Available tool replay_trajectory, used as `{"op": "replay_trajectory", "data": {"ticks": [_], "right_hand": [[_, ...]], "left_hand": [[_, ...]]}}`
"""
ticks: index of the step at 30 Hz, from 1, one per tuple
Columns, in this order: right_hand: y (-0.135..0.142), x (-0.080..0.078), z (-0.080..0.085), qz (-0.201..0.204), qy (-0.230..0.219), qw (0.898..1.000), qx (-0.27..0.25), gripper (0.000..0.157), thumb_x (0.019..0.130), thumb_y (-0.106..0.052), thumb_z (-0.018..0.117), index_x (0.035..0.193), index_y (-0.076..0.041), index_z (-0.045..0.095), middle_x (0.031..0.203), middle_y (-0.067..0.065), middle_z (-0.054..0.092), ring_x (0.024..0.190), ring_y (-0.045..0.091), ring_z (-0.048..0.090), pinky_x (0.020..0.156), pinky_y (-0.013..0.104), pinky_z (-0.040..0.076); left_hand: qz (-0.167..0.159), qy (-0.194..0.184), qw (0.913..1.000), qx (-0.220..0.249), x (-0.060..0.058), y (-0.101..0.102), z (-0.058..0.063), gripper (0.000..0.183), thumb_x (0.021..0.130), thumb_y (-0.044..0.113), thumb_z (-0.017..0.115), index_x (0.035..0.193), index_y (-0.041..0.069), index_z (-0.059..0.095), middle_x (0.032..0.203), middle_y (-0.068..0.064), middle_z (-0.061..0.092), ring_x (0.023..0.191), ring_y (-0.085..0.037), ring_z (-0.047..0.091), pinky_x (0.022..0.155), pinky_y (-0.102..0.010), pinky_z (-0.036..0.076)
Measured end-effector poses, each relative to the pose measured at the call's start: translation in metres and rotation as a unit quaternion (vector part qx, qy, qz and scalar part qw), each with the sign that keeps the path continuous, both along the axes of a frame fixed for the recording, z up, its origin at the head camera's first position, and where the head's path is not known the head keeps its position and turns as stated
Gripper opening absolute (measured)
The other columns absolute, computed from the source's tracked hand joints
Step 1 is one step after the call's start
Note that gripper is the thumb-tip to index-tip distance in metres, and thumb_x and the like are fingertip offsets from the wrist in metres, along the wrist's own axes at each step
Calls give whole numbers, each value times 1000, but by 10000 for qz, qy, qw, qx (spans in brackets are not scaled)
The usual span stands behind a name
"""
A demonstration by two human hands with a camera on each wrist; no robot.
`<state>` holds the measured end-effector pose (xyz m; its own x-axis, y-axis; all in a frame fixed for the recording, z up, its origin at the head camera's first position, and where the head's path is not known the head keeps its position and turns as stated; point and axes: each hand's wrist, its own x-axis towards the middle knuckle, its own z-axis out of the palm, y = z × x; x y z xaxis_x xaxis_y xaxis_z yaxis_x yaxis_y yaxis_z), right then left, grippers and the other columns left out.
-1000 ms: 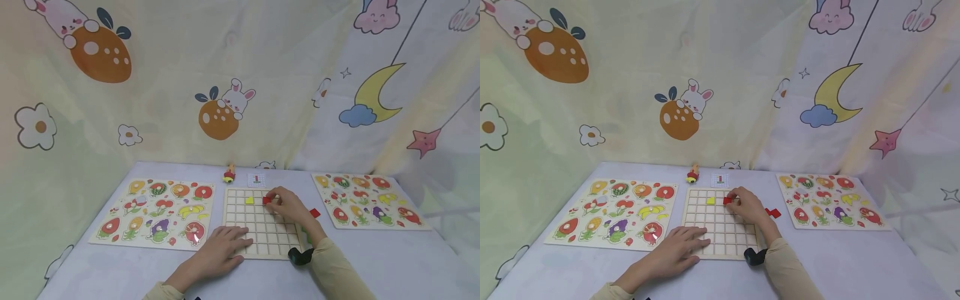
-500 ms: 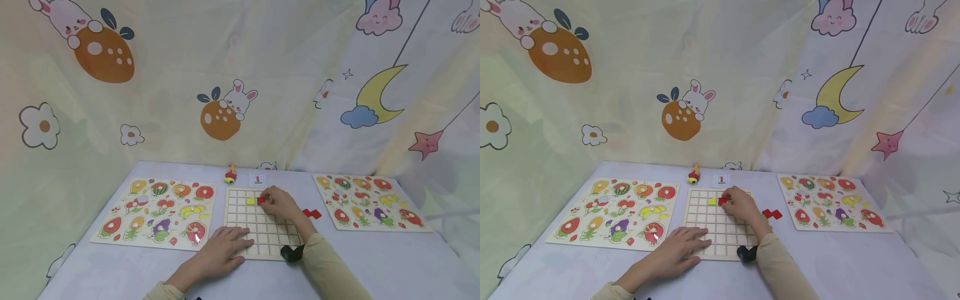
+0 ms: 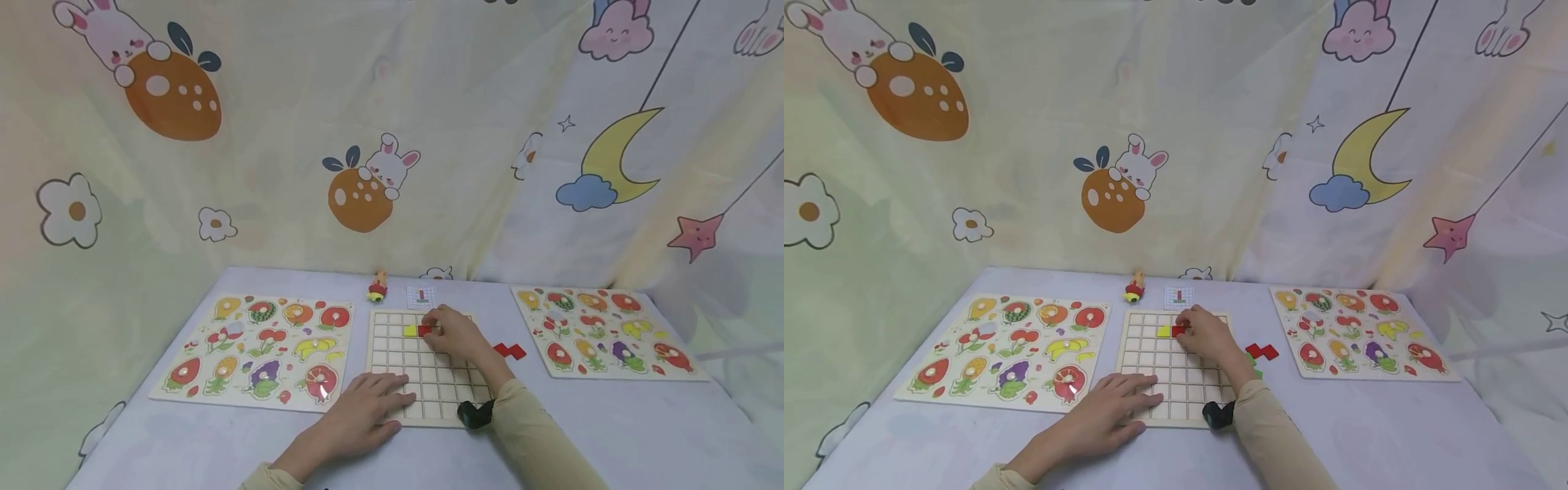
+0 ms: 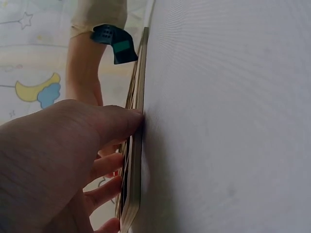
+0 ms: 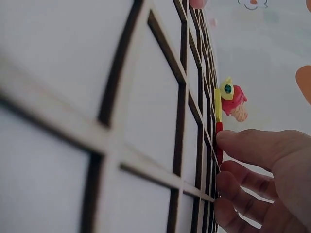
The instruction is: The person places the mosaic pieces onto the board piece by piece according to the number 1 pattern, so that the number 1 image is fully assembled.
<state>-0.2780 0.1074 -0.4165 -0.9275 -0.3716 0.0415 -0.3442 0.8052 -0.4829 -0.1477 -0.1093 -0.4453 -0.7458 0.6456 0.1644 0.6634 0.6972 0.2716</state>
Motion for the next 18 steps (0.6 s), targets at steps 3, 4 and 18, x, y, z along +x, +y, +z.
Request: {"op": "replay_trajectory", "data": {"ticks": [3,4,18], "right_hand": [[3,2,1,-100,-36,9999,13,21,84,-20,68,104,-15,67,99,-1,60,79,14,52,72,29,48],[5,3,1,-146,-36,9999,14,20,84,-20,67,104,-16,67,99,-2,60,79,14,52,73,30,48],[66,21,13,-84,378,9992,18,20,90,-21,62,107,-11,65,99,0,62,84,14,56,67,28,45]], "left_hand": [[3,39,10000,-24,0,0,-1,44,91,36,58,135,32,51,145,3,45,132,-18,41,108,-46,33],[3,47,10000,-18,0,0,-1,44,91,36,58,135,32,52,144,3,45,132,-18,41,108,-46,33],[-34,193,9998,81,1,-1,-2,43,90,35,59,133,31,53,143,3,47,130,-18,42,106,-46,33]]}}
